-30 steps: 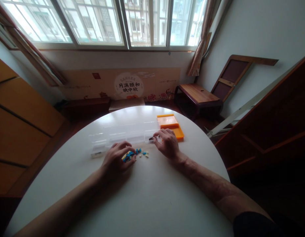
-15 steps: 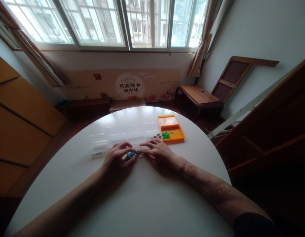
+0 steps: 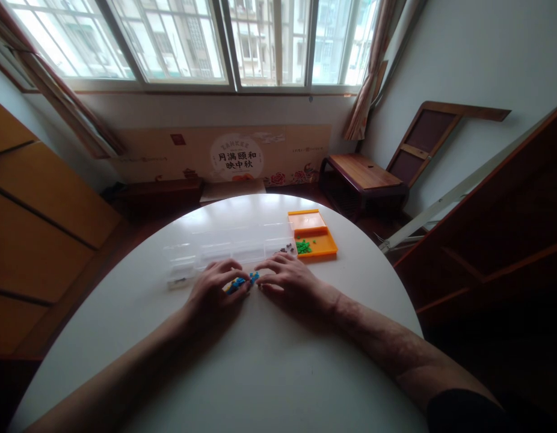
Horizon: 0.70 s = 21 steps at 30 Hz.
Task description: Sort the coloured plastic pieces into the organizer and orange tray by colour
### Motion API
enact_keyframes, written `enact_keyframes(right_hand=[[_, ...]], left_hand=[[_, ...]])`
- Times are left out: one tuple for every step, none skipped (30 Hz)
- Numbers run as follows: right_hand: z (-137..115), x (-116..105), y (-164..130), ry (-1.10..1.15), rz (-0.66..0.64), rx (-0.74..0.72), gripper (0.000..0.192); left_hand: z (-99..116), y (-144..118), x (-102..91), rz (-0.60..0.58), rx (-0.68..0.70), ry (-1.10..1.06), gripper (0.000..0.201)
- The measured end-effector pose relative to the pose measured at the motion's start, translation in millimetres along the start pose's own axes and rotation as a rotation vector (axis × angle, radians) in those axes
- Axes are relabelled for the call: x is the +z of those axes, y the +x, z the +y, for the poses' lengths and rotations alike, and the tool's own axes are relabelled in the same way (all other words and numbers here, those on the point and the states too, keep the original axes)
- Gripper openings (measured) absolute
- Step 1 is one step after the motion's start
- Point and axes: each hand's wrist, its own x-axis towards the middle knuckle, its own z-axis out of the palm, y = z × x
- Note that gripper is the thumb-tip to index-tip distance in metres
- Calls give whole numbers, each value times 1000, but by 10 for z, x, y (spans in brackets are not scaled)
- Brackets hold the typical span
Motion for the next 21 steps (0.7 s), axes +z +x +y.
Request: enact_keyframes(right_hand=[[4,-3,-1,0,1,2,17],[8,-3,-2,3,2,5,14],[11,-2,-2,8,5,11,12],[14,1,-2,12,10,13,11],[17,6,-1,17,15,13,10],[20,13,1,22,19,12,10],[22,20,3,29,21,10,10],[26,28,5,39,24,9,10],[32,35,6,50,34,15,10],[40,41,4,57,52,32,9],[53,45,1,56,88,62,9],[69,46,-6,46,139,108,8],[90,44,-15,23,199,170,8],[115,39,-27,-7,261,241,7],[143,32,-40,-40,316,314,7],[172,23,-53,-70,353,378,6],[199,15,-66,-92,375,430,6],[225,8,-77,-107,384,465,7],[246,3,-86,-114,385,486,8],[261,2,-92,-116,383,495,8],[269,3,-94,-115,379,498,9]], left_hand=[[2,2,1,-2,1,0,9],[5,5,2,-3,1,-1,10],[8,7,2,-5,-1,-2,10],[11,11,1,-8,-5,-4,11],[15,14,0,-13,-11,-7,11],[18,16,-3,-20,-22,-13,11],[22,19,-6,-29,-34,-23,11],[25,22,-10,-40,-48,-36,11],[27,24,-15,-48,-65,-51,12],[29,26,-18,-51,-82,-66,12],[31,27,-21,-53,-96,-79,14],[32,28,-23,-54,-105,-88,15],[32,27,-23,-54,-110,-94,16],[32,25,-22,-54,-112,-96,16],[30,23,-20,-55,-111,-97,16],[29,20,-18,-54,-109,-96,15],[27,17,-16,-53,-107,-95,15],[24,14,-14,-49,-104,-93,14],[22,12,-13,-45,-102,-93,14],[21,12,-13,-40,-101,-96,14],[20,14,-14,-36,-100,-101,15]])
